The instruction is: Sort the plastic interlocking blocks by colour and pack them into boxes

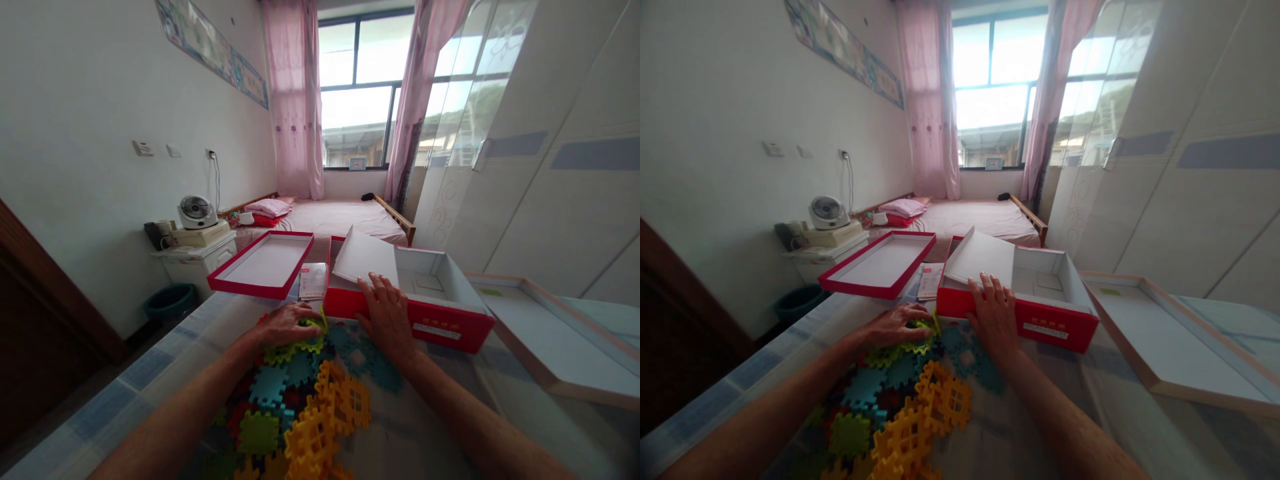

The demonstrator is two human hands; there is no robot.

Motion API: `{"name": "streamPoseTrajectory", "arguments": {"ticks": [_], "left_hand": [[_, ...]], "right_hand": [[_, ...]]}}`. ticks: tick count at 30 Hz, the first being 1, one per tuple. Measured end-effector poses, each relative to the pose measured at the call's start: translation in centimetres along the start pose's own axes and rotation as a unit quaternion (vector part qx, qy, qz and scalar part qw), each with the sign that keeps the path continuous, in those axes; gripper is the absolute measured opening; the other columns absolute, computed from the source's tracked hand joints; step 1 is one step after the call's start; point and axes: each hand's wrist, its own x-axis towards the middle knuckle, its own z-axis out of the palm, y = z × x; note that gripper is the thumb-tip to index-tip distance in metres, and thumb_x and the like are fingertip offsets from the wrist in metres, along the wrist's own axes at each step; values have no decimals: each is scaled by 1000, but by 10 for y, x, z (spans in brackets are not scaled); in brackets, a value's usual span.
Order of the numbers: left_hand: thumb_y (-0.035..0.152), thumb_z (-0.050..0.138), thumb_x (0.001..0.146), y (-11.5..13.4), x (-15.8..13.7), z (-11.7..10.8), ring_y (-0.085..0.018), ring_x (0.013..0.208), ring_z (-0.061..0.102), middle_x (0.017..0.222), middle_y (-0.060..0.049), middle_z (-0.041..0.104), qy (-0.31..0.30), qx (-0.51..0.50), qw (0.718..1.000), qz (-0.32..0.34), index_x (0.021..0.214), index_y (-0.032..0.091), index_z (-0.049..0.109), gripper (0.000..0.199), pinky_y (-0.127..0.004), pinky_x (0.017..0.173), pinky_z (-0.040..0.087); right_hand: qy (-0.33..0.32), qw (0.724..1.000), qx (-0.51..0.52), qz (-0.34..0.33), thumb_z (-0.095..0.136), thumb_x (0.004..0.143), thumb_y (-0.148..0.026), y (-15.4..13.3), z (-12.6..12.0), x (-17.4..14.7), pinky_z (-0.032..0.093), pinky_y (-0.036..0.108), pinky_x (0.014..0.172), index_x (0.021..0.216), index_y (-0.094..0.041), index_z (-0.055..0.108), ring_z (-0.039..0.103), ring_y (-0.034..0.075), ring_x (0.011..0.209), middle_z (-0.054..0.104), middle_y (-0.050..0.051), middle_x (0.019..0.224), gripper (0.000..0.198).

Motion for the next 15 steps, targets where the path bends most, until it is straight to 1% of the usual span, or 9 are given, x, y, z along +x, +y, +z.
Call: {"name": "streamPoseTrajectory", "arguments": {"ticks": [4,9,12,15], "left_hand": [[56,52,78,21,-6,5,-21,105,53,113,-2,60,-25,20,999,27,106,30,65,42,-30,95,38],[55,51,79,51,-5,24,-23,110,51,119,-3,58,-43,33,995,80,113,27,62,46,-31,97,37],[57,49,79,64,-1,37,-25,111,51,122,-5,57,-42,63,992,102,118,25,58,51,-33,97,38],[57,50,78,74,3,47,-25,111,51,123,-4,56,-50,82,989,112,124,28,52,55,-35,97,38]], "right_hand": [[-2,1000,0,-3,59,80,-30,-1,0,0,23,48,101,133,-18,38,28,31,127,34,14,140,59],[-1,1000,13,-1,58,80,-27,-5,1,1,22,49,102,132,-16,40,29,31,127,36,15,139,56],[8,999,35,-13,57,81,-26,-4,-6,0,17,49,106,131,-15,41,25,30,129,35,13,140,54],[31,997,66,-18,52,83,-25,3,-22,-11,16,47,108,131,-16,40,23,27,131,35,11,140,50]]}}
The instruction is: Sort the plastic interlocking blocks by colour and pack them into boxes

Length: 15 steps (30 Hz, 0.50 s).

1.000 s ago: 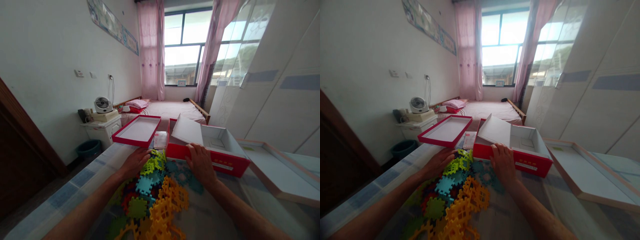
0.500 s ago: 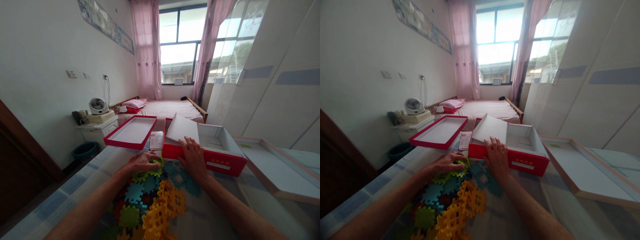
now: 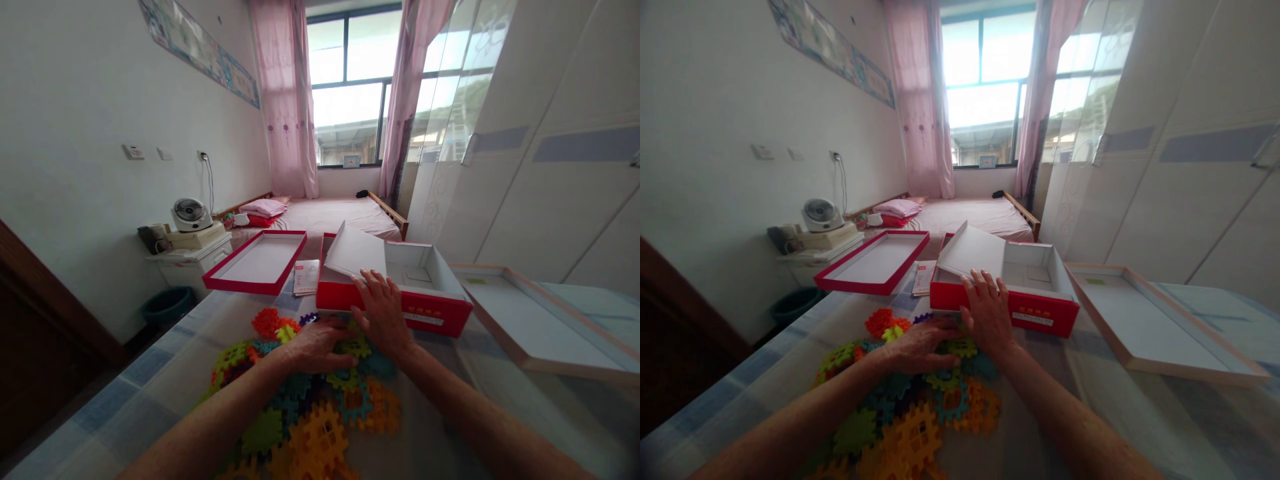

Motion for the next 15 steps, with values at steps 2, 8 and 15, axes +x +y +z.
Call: {"name": "streamPoseTrajectory", "arguments": {"ticks": [2,8,15], "left_hand": [[58,51,77,6,4,4,-26,112,51,125,-4,54,-5,0,1000,-4,127,30,49,58,-34,96,39],[59,50,76,28,18,16,-26,112,51,130,-3,51,-2,-33,999,11,129,29,47,60,-33,95,40],[57,52,75,60,57,40,-26,111,52,127,-3,53,2,-31,998,54,125,30,51,57,-33,94,40]], "right_hand": [[14,1000,19,7,49,84,-23,8,-13,-15,19,45,107,130,-17,41,25,25,131,37,9,139,47],[-18,998,44,51,43,84,-22,45,-45,-85,31,41,101,123,-19,46,39,23,122,46,8,130,39],[-72,988,45,130,40,83,-25,78,-63,-147,37,43,95,120,-20,47,45,24,117,49,9,126,38]]}}
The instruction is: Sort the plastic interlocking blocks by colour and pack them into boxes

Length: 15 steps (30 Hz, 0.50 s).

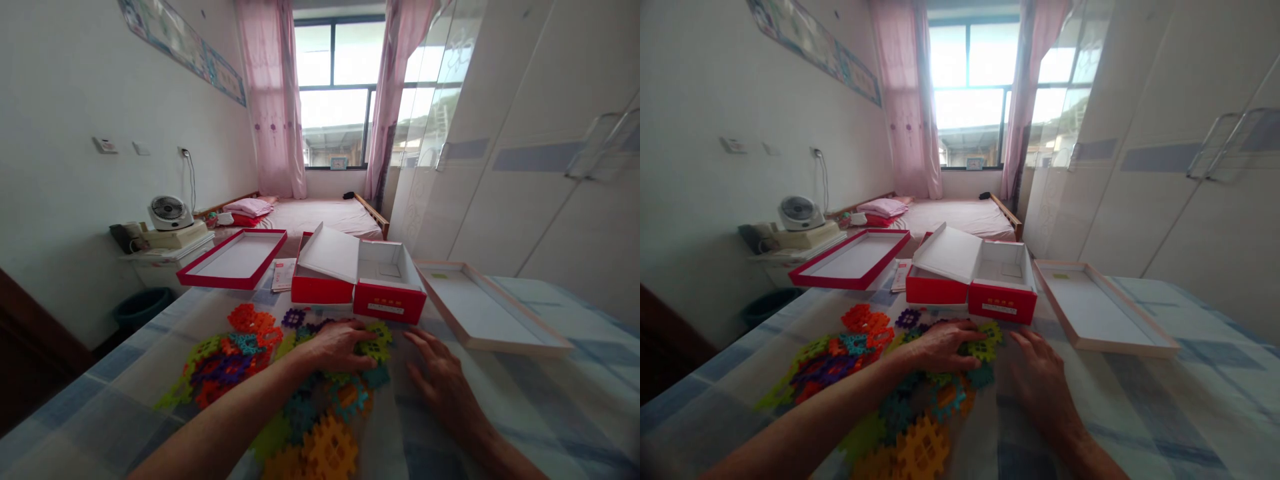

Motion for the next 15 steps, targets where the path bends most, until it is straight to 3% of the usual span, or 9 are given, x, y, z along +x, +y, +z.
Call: {"name": "streamPoseTrajectory", "arguments": {"ticks": [3,6,9,11,15], "left_hand": [[60,50,76,11,13,-1,-27,112,52,129,-5,51,-20,8,1000,4,128,29,48,60,-34,95,40],[61,51,75,27,-6,-20,-32,123,41,138,-6,41,6,69,998,-7,132,30,42,65,-47,103,30],[61,53,75,49,-67,-42,-32,133,23,146,-4,29,43,105,993,-15,135,33,37,68,-53,108,14],[65,60,65,64,-120,-41,-34,135,17,150,0,18,45,87,994,-53,138,37,28,84,-53,109,11],[63,68,56,76,-198,3,-39,135,15,150,0,11,59,62,988,-127,139,44,17,99,-59,108,12]], "right_hand": [[-2,1000,5,13,40,84,-27,6,-4,-8,37,44,94,120,-21,47,44,25,117,48,9,126,38],[5,999,13,32,39,84,-30,9,-6,-13,38,46,92,121,-19,47,43,26,117,48,10,126,39],[7,998,31,51,38,85,-32,10,-6,-16,39,47,91,120,-19,48,44,27,115,48,11,125,39],[2,997,50,54,38,84,-32,10,-5,-17,39,46,92,119,-19,49,46,27,114,49,11,124,39],[1,996,73,51,39,84,-32,5,-3,-16,38,45,94,119,-20,48,45,26,115,48,10,125,38]]}}
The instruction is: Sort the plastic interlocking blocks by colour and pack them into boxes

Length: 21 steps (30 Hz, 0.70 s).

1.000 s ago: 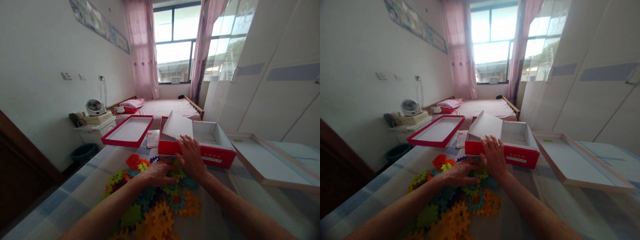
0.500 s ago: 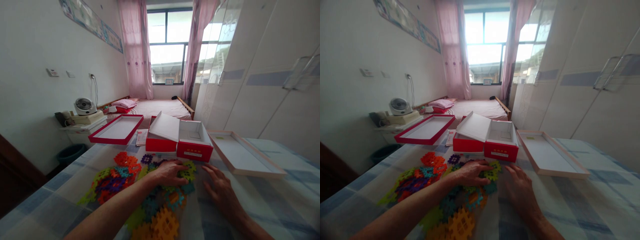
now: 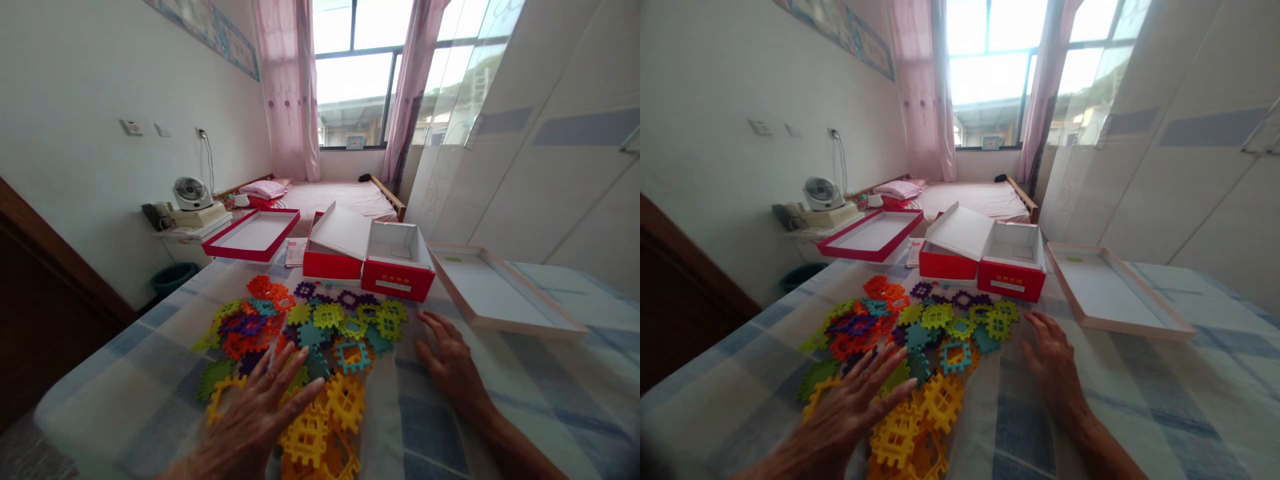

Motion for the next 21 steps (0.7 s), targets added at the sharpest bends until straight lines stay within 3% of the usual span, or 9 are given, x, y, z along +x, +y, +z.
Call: {"name": "streamPoseTrajectory", "arguments": {"ticks": [4,9,15,18,21], "left_hand": [[65,70,50,-5,-10,41,-42,134,8,150,-6,3,4,-3,999,-50,141,39,13,110,-66,103,11],[66,72,45,6,30,55,-41,135,1,151,-11,4,-41,-40,997,-46,142,32,14,119,-66,104,8],[69,69,47,45,83,72,-40,135,-1,150,-15,5,-34,-54,998,-17,142,27,18,116,-66,104,7],[74,64,50,60,93,60,-40,135,3,150,-13,8,-16,-55,998,25,142,29,19,112,-67,103,7],[71,60,60,40,85,20,-37,135,17,150,-6,16,28,-26,999,35,138,35,28,92,-61,105,19]], "right_hand": [[0,1000,0,-16,41,83,-30,-4,3,-1,38,45,95,119,-19,48,44,26,116,48,10,125,39],[-17,1000,6,-11,41,82,-27,-3,4,-3,38,44,96,119,-18,49,46,25,115,49,11,124,39],[-30,999,10,6,39,82,-27,-8,3,-4,37,43,97,119,-16,49,45,24,115,49,11,123,40],[-23,999,17,13,38,82,-27,-9,1,-4,38,43,97,118,-16,51,46,24,114,50,11,122,40],[-25,999,28,21,38,81,-29,-5,1,-4,40,44,95,116,-15,52,48,24,111,52,12,120,41]]}}
